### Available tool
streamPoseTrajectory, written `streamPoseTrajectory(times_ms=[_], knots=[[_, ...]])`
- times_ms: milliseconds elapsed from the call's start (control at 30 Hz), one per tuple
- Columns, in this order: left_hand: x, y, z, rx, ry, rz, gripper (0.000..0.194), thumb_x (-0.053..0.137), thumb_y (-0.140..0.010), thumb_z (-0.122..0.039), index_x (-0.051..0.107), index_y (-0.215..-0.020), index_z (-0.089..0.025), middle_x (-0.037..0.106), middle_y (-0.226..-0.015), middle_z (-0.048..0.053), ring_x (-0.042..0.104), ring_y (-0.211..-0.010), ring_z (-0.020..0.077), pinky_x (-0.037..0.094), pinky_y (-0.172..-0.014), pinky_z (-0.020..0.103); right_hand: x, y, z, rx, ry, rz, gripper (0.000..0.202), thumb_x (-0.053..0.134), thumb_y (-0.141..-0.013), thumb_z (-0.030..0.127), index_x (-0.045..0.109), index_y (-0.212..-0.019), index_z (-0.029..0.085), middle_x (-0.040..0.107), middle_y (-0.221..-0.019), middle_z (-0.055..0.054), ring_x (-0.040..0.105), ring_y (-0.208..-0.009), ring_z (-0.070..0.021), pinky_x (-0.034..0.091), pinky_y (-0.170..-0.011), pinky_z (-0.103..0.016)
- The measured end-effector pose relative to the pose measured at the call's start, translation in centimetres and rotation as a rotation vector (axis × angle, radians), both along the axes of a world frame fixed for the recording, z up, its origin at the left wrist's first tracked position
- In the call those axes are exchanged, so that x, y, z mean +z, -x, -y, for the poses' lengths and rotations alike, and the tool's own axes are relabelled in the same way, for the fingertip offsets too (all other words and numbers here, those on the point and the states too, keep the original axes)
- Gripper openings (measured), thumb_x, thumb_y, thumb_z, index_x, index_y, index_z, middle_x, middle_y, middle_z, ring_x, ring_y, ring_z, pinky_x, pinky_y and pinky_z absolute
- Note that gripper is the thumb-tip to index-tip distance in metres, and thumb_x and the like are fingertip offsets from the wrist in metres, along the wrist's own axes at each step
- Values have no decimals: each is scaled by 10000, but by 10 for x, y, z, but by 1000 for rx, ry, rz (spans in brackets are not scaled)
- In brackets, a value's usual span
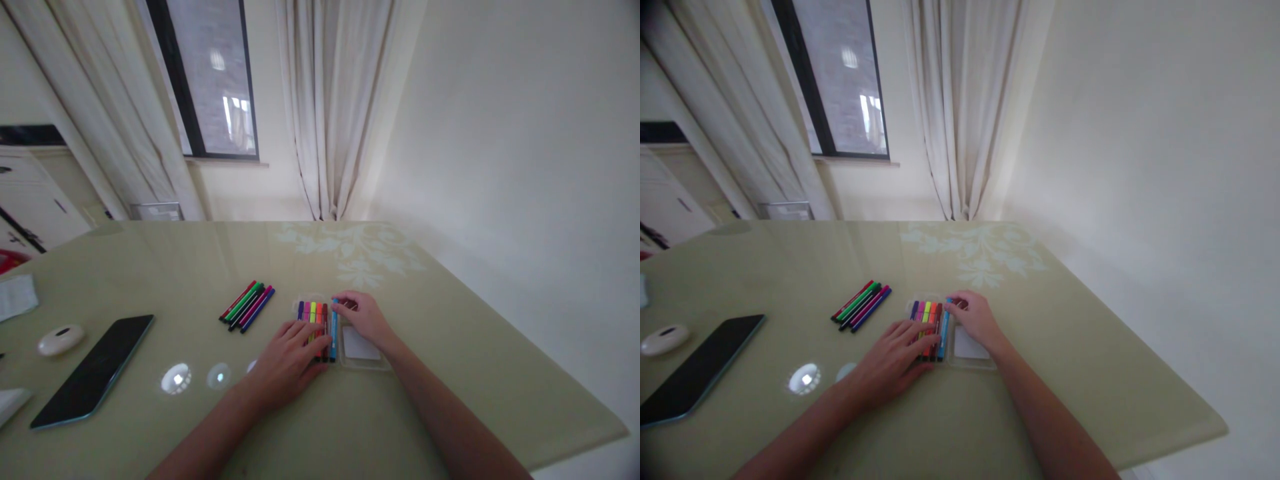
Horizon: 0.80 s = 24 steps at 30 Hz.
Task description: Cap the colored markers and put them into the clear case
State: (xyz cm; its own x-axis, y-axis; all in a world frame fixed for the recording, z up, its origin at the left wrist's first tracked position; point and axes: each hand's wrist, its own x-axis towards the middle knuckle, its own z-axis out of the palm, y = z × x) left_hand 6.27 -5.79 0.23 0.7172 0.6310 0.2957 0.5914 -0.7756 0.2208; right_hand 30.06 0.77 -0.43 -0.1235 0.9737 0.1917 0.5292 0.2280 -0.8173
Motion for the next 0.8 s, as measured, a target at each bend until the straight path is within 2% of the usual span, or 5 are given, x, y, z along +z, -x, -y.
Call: streamPoseTrajectory(times_ms=[167,333,800], knots=[[0,-1,1,-12,-5,-29,425,586,-1003,-308,534,-1425,-321,573,-1458,71,529,-1296,296,419,-1083,507,-1,2,3,23,-43,107,229,730,-873,315,802,-1057,198,749,-929,-72,665,-772,-179,527,-735,-302],[-1,-1,2,-16,-6,-14,416,586,-1004,-317,550,-1418,-307,579,-1447,82,525,-1304,292,424,-1088,503,0,4,4,33,-18,151,226,727,-877,229,800,-1088,197,720,-949,-72,668,-784,-172,531,-745,-296],[-1,-2,3,-1,6,-1,428,611,-982,-281,573,-1408,-302,589,-1436,88,538,-1288,291,438,-1078,503,6,6,7,59,-14,202,228,709,-898,202,799,-1106,180,700,-948,-74,664,-800,-178,526,-764,-299]])
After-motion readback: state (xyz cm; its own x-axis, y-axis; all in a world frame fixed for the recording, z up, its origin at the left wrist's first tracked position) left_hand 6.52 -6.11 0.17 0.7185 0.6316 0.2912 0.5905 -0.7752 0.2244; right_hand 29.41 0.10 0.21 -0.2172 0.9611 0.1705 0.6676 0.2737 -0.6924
